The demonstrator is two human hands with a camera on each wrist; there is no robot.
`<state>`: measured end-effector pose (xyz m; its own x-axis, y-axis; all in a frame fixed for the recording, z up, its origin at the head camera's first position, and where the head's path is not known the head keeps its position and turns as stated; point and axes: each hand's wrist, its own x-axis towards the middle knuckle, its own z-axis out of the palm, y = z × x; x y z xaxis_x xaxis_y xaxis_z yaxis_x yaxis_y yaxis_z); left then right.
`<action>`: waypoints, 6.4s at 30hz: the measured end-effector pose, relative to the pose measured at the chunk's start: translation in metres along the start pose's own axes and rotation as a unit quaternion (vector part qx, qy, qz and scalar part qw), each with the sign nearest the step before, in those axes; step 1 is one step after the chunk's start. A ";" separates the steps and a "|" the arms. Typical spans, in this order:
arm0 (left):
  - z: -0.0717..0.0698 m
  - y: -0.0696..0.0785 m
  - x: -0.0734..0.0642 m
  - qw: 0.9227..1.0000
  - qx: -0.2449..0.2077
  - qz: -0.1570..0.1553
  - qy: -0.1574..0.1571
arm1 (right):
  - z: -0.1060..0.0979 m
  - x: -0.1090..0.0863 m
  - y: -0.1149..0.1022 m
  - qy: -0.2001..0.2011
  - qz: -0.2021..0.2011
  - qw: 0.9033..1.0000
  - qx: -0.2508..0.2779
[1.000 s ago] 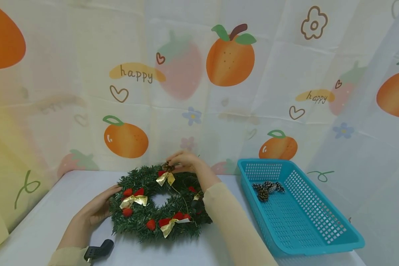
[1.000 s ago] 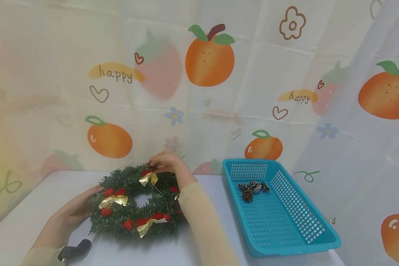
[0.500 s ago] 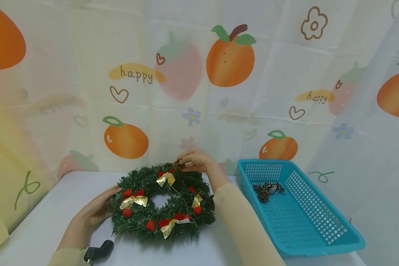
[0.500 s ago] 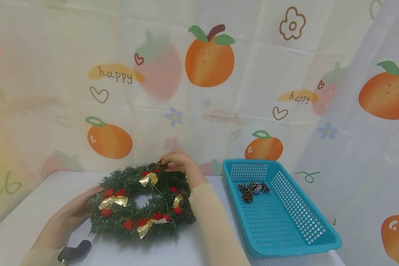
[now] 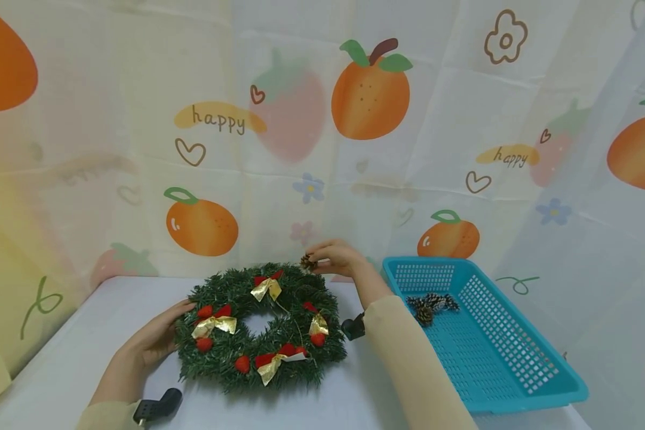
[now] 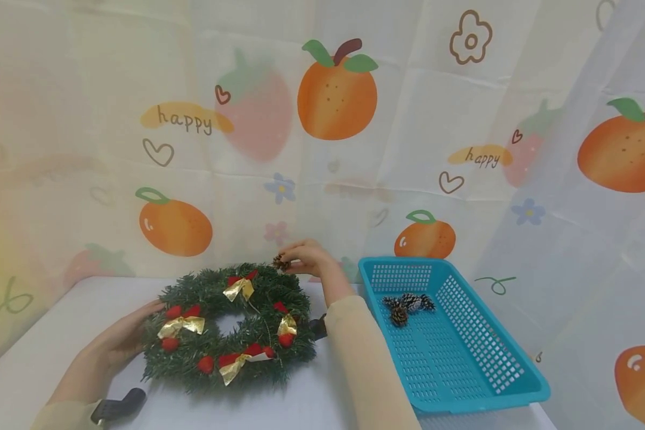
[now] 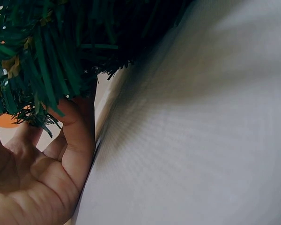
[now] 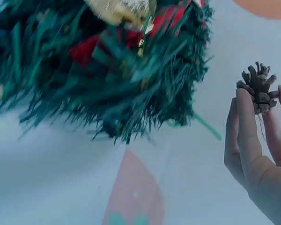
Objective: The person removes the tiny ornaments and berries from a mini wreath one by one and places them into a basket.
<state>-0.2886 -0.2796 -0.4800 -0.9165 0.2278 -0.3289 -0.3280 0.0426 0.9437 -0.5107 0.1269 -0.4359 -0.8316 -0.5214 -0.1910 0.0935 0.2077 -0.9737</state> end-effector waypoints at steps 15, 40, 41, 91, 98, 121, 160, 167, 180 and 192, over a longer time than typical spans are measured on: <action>0.001 0.001 -0.001 1.000 0.014 -0.001 0.003 | 0.051 -0.136 -0.098 0.087 0.062 0.994 0.003; 0.001 0.001 -0.002 1.000 -0.017 -0.003 -0.006 | -0.009 -0.163 -0.079 0.116 0.055 0.991 0.034; 0.001 0.001 -0.002 1.000 -0.017 -0.003 -0.006 | -0.011 -0.165 -0.078 0.116 0.054 0.991 0.034; -0.002 0.000 0.002 1.000 0.007 -0.004 -0.005 | -0.088 -0.240 -0.020 0.188 0.094 0.977 0.024; 0.000 0.000 0.000 1.000 -0.018 -0.002 -0.011 | -0.091 -0.242 -0.009 0.194 0.099 0.976 0.014; -0.001 0.001 0.003 1.000 0.024 0.000 -0.005 | -0.089 -0.249 -0.005 0.206 0.087 0.972 0.077; 0.001 0.003 0.000 1.000 0.016 -0.001 -0.006 | -0.069 -0.261 -0.066 0.207 -0.046 0.964 0.162; 0.001 0.005 0.000 1.000 0.013 -0.002 -0.010 | -0.054 -0.267 -0.082 0.173 -0.112 0.962 0.178; 0.001 0.005 -0.001 1.000 0.008 -0.004 -0.009 | -0.005 -0.263 -0.095 0.121 -0.140 0.975 0.123; 0.001 0.003 0.002 1.000 0.014 -0.009 -0.006 | 0.029 -0.263 -0.075 0.098 -0.130 0.985 0.062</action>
<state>-0.2911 -0.2785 -0.4773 -0.9080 0.2376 -0.3450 -0.3371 0.0747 0.9385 -0.2831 0.2246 -0.3164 -0.9252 -0.3705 0.0826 -0.0808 -0.0203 -0.9965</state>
